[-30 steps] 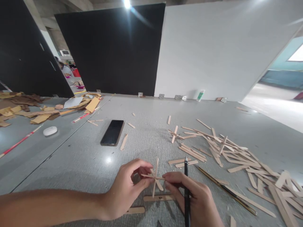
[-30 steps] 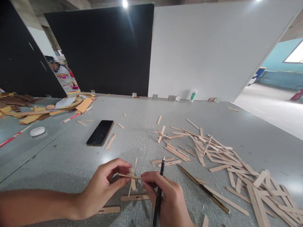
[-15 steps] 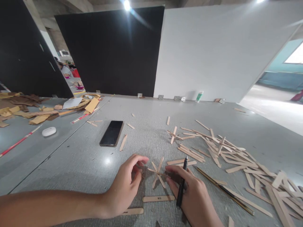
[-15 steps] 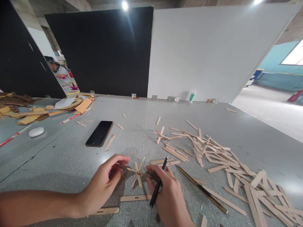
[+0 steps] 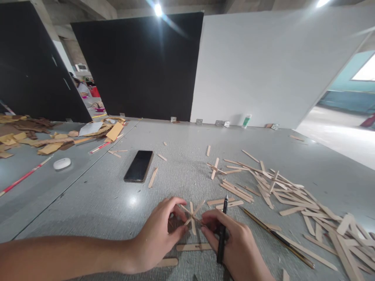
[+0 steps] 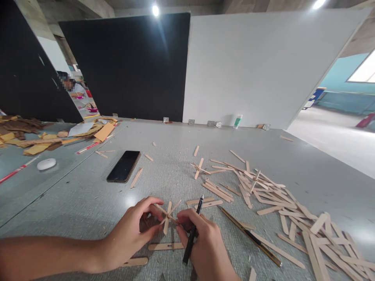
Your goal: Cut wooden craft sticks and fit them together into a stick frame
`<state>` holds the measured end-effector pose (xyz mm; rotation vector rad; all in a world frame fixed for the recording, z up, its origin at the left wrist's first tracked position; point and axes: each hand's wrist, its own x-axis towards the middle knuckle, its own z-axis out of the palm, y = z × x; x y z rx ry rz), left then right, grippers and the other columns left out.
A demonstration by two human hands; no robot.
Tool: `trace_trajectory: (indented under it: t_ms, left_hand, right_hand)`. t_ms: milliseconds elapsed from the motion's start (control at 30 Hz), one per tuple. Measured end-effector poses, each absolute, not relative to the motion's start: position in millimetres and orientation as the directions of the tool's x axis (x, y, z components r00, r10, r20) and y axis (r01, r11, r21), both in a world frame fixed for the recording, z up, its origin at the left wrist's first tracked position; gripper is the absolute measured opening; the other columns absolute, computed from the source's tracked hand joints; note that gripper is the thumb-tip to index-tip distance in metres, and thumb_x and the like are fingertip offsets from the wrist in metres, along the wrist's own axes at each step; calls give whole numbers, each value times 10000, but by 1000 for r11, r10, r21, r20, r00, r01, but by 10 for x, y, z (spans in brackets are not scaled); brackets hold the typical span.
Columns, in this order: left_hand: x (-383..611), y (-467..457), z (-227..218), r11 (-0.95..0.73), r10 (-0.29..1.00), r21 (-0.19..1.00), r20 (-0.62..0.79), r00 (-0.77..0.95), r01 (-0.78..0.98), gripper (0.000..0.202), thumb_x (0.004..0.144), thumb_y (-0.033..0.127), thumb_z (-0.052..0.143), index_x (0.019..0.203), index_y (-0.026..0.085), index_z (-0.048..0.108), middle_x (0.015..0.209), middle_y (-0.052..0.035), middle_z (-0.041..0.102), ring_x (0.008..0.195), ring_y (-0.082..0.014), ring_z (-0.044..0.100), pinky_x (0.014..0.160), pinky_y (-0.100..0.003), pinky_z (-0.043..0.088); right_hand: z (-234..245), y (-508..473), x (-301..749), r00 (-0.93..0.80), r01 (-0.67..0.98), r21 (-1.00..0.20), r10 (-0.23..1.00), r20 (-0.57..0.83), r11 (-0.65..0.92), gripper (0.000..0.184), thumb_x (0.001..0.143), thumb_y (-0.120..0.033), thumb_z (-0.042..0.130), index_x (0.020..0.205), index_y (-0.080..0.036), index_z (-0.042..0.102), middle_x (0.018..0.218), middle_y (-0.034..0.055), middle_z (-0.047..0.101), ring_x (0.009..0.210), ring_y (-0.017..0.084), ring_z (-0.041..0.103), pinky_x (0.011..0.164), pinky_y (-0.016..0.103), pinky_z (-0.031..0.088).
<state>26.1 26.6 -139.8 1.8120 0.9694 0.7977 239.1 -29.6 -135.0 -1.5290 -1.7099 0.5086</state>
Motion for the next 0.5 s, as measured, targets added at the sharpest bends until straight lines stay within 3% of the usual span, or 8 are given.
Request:
trace_trajectory:
  t_ms: [67, 200, 267, 367, 500]
  left_hand:
    - [255, 269, -1368, -300, 869, 909, 135, 475, 290, 508, 856, 146, 726, 1324, 271, 572, 1208, -84, 685, 1132, -289, 640, 1014, -500, 501]
    - [238, 271, -1291, -372, 836, 885, 189, 516, 278, 570, 846, 204, 772, 1377, 297, 586, 1560, -102, 481, 1428, -349, 446, 1097, -528, 455]
    - [234, 267, -1261, -373, 822, 888, 182, 540, 268, 499, 853, 185, 757, 1324, 291, 630, 1511, -92, 538, 1398, -331, 487, 1096, -514, 460]
    - [234, 260, -1248, -351, 828, 897, 164, 537, 268, 386, 843, 156, 763, 1204, 268, 685, 1261, -63, 680, 1190, -276, 630, 1039, -464, 500]
    - [238, 259, -1269, -355, 837, 898, 182, 516, 259, 334, 833, 131, 780, 1137, 254, 714, 1173, -42, 699, 1129, -246, 652, 997, -414, 520]
  right_hand:
    - [-1348, -301, 2395, 18, 640, -740, 959, 283, 206, 67, 943, -284, 650, 926, -250, 705, 746, -23, 729, 633, 166, 671, 635, 273, 518]
    - [-1307, -312, 2398, -5, 616, -754, 958, 286, 229, 144, 979, -329, 619, 897, -245, 703, 757, -13, 730, 649, 173, 658, 642, 276, 505]
    - [-1291, -313, 2395, -15, 604, -762, 959, 283, 234, 142, 979, -314, 615, 888, -244, 699, 758, -16, 727, 654, 172, 657, 640, 272, 501]
    - [-1292, -309, 2389, -18, 591, -771, 960, 280, 236, 132, 971, -291, 616, 875, -243, 692, 757, -20, 727, 651, 169, 662, 636, 266, 499]
    - [-1319, -308, 2391, -21, 588, -775, 962, 273, 233, 131, 974, -287, 616, 870, -244, 683, 761, -22, 723, 656, 169, 661, 642, 269, 497]
